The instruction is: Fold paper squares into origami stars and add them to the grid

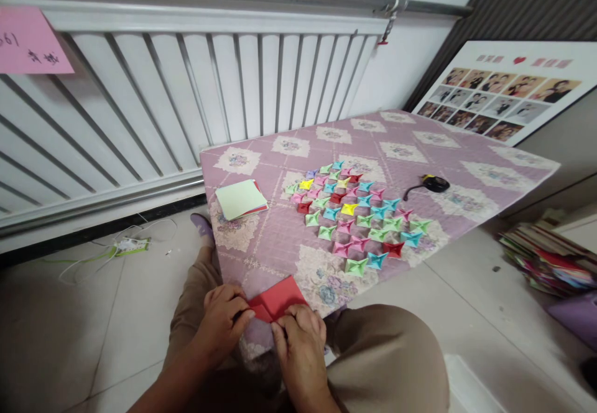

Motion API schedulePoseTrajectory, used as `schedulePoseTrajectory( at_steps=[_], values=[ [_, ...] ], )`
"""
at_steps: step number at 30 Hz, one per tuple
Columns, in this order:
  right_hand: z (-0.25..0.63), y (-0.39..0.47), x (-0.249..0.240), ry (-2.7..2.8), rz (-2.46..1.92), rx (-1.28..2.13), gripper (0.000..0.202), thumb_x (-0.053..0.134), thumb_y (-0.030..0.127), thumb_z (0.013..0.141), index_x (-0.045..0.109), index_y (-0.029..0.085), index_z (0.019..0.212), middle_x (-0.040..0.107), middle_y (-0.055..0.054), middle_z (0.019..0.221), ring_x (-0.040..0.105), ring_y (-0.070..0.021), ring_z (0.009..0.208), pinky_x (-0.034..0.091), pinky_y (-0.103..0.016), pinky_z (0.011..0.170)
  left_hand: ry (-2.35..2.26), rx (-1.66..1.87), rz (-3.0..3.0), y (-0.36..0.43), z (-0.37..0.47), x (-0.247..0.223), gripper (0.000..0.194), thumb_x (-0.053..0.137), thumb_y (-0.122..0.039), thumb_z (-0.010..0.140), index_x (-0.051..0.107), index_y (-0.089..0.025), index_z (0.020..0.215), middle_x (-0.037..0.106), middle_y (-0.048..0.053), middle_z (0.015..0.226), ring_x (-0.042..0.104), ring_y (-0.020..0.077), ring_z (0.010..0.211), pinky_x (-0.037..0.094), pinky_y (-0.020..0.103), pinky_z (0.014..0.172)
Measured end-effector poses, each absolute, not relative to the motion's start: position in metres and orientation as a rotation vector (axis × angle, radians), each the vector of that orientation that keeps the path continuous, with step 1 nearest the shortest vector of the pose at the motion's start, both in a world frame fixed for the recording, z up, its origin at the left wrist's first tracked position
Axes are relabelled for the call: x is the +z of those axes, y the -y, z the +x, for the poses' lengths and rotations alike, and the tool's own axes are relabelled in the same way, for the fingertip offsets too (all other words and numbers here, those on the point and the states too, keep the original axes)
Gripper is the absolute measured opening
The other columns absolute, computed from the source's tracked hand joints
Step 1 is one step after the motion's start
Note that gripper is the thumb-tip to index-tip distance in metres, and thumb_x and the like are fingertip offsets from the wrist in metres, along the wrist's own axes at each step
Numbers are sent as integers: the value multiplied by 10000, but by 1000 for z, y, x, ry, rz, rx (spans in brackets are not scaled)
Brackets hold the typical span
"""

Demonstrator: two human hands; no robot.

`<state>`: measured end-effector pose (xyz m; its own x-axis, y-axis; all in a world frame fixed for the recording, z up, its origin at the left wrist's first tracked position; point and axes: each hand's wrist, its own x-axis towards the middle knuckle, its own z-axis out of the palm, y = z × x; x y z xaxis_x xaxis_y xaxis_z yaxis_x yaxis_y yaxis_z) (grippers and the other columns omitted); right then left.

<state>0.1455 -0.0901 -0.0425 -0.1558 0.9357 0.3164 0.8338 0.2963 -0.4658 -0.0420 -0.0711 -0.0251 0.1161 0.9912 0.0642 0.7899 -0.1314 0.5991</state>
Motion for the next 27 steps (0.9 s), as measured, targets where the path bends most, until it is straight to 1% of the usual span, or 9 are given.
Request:
schedulePoseTrajectory(
  at_steps=[6, 11, 18, 27],
  values=[
    [148, 87, -45, 2102, -1667, 197, 189, 528, 321, 882, 600, 231, 733, 590, -27, 861, 522, -203, 840, 336, -349, 779, -1840, 496, 2008, 64, -39, -22, 158, 640, -307, 827, 636, -214, 699, 603, 9, 874, 507, 209, 918, 279, 386, 842],
    [148, 84, -40, 2099, -1711, 194, 225, 540, 326, 880, 587, 228, 683, 567, -14, 782, 513, -191, 802, 328, -334, 755, -1899, 389, 2017, 58, -38, -19, 198, 646, -368, 816, 618, -210, 700, 587, 13, 857, 497, 221, 913, 281, 379, 810],
    [144, 82, -35, 2090, -1777, 232, 217, 559, 341, 872, 580, 224, 690, 571, -22, 822, 503, -207, 838, 321, -347, 758, -1904, 315, 2020, 54, -38, -17, 201, 617, -371, 824, 613, -214, 697, 584, 17, 862, 490, 228, 906, 277, 381, 793],
    [142, 77, -38, 2087, -1816, 218, 194, 610, 328, 839, 580, 239, 669, 570, -14, 791, 506, -217, 821, 326, -356, 726, -1898, 270, 2016, 52, -36, -16, 220, 593, -359, 833, 605, -204, 677, 586, 32, 863, 488, 240, 908, 279, 388, 793]
  ],
)
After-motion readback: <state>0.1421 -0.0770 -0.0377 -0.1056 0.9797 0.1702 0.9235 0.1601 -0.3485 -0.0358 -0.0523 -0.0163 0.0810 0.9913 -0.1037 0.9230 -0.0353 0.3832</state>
